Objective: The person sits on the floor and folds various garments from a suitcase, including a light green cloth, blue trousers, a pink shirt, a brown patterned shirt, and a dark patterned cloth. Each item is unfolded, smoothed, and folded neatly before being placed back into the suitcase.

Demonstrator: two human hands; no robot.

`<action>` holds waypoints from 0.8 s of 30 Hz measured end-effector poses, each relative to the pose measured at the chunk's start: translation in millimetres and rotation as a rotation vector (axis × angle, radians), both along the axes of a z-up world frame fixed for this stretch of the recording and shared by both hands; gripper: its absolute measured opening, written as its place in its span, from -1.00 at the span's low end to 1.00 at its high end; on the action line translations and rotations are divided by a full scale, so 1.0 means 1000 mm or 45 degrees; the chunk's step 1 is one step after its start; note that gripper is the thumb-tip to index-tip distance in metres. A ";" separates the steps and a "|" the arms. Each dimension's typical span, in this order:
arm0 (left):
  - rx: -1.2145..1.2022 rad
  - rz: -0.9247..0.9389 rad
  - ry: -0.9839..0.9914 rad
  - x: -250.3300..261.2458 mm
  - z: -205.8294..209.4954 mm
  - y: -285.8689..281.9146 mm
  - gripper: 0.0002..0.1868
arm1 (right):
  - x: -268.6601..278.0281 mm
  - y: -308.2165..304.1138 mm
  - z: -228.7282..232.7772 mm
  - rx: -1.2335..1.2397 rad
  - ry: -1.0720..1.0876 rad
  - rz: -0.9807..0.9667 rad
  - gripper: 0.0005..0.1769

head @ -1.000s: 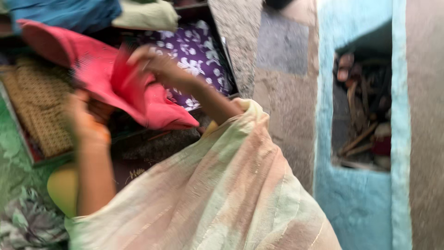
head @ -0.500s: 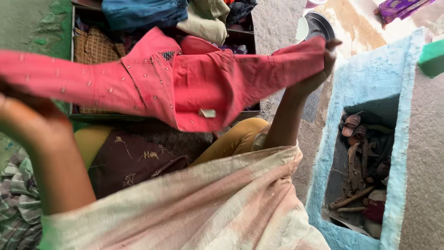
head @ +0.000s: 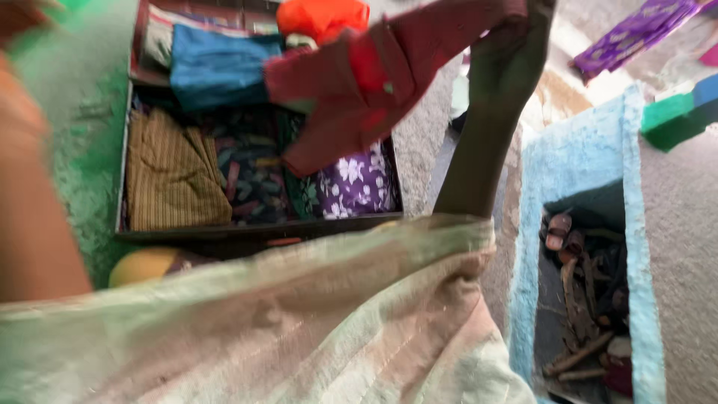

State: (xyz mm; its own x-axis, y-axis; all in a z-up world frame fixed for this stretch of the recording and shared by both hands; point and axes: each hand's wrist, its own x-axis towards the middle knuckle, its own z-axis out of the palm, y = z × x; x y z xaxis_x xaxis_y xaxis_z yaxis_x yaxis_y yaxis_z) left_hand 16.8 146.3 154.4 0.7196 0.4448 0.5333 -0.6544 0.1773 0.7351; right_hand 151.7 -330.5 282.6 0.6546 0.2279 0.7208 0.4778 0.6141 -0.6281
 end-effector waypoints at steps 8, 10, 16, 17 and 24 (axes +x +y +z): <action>0.929 -0.060 0.474 0.059 -0.107 -0.152 -0.22 | -0.012 0.016 -0.010 -0.154 0.037 0.043 -0.82; 1.213 0.015 0.431 0.062 -0.141 -0.177 -0.01 | -0.016 0.015 -0.005 -0.139 0.116 0.071 -0.81; 0.755 -0.024 0.305 0.112 -0.207 -0.226 -0.13 | 0.001 0.009 -0.002 0.017 0.484 0.311 -0.76; 0.611 -0.090 0.377 0.126 -0.209 -0.228 -0.24 | 0.003 0.007 -0.003 0.083 0.521 0.413 -0.73; -0.121 -0.662 0.759 0.205 -0.114 -0.183 -0.64 | 0.014 0.010 0.021 0.034 0.551 0.509 -0.76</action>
State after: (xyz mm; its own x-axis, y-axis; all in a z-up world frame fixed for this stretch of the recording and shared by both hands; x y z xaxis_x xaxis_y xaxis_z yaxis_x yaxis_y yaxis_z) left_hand 222.3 -37.2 40.4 0.9995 -0.0022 -0.0300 0.0280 0.4315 0.9017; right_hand 165.3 -320.9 303.9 0.7576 0.5028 0.4162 -0.0903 0.7123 -0.6961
